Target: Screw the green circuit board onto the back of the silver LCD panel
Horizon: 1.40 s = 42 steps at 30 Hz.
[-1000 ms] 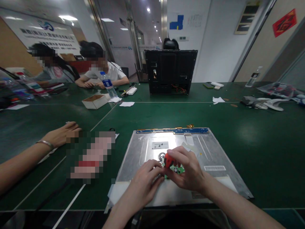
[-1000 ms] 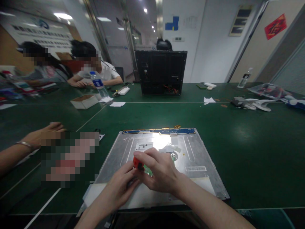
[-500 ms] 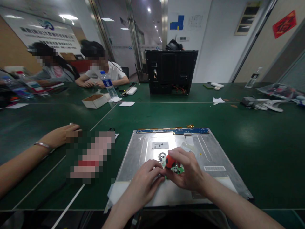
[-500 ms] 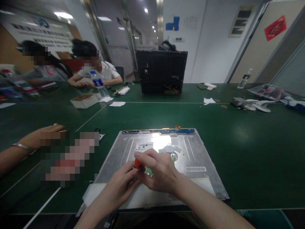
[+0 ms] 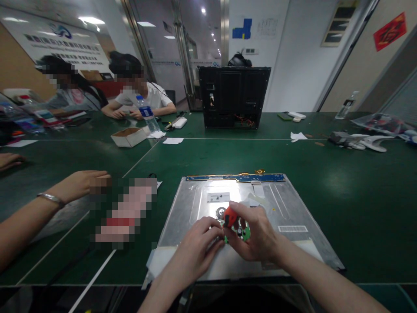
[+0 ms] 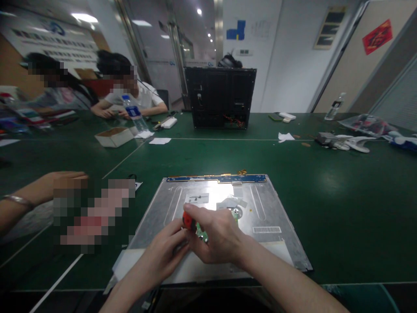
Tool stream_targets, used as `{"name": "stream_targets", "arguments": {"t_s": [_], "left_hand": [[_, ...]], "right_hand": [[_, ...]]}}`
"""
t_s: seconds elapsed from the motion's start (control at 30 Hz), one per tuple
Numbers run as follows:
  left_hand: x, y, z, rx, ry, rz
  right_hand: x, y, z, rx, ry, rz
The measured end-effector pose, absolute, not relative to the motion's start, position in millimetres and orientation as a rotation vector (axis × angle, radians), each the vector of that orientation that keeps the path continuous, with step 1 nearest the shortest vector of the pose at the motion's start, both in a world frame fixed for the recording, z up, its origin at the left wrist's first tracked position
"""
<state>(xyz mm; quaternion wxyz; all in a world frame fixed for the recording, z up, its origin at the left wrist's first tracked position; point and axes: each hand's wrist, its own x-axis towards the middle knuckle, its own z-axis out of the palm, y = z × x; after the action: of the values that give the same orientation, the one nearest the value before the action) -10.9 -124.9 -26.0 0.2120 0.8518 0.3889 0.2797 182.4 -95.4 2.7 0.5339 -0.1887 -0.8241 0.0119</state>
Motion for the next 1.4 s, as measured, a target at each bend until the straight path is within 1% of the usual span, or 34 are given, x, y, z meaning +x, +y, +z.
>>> {"name": "stream_targets", "arguments": {"t_s": [0.3,0.6,0.8,1.03,1.4], "left_hand": [[-11.0,-125.0,-28.3,2.386,1.089,0.802],[-11.3,-127.8,-22.7,2.357,1.108,0.736],[-10.9,-129.0,-21.8,2.351,1.107,0.744],[-8.5,-128.8,-21.1,2.398,1.149,0.786],[-8.8,-128.7,-22.1,2.395,1.122,0.797]], "right_hand": [[182.8,-92.1,1.3,-0.489,-2.049,-0.034],[181.2,-95.0,1.4,-0.45,-1.993,0.11],[182.4,-92.9,1.2,-0.463,-1.953,0.059],[184.0,-96.0,3.6,-0.505,-2.062,0.04],[183.0,-96.4,5.2,-0.473,-1.953,0.036]]}}
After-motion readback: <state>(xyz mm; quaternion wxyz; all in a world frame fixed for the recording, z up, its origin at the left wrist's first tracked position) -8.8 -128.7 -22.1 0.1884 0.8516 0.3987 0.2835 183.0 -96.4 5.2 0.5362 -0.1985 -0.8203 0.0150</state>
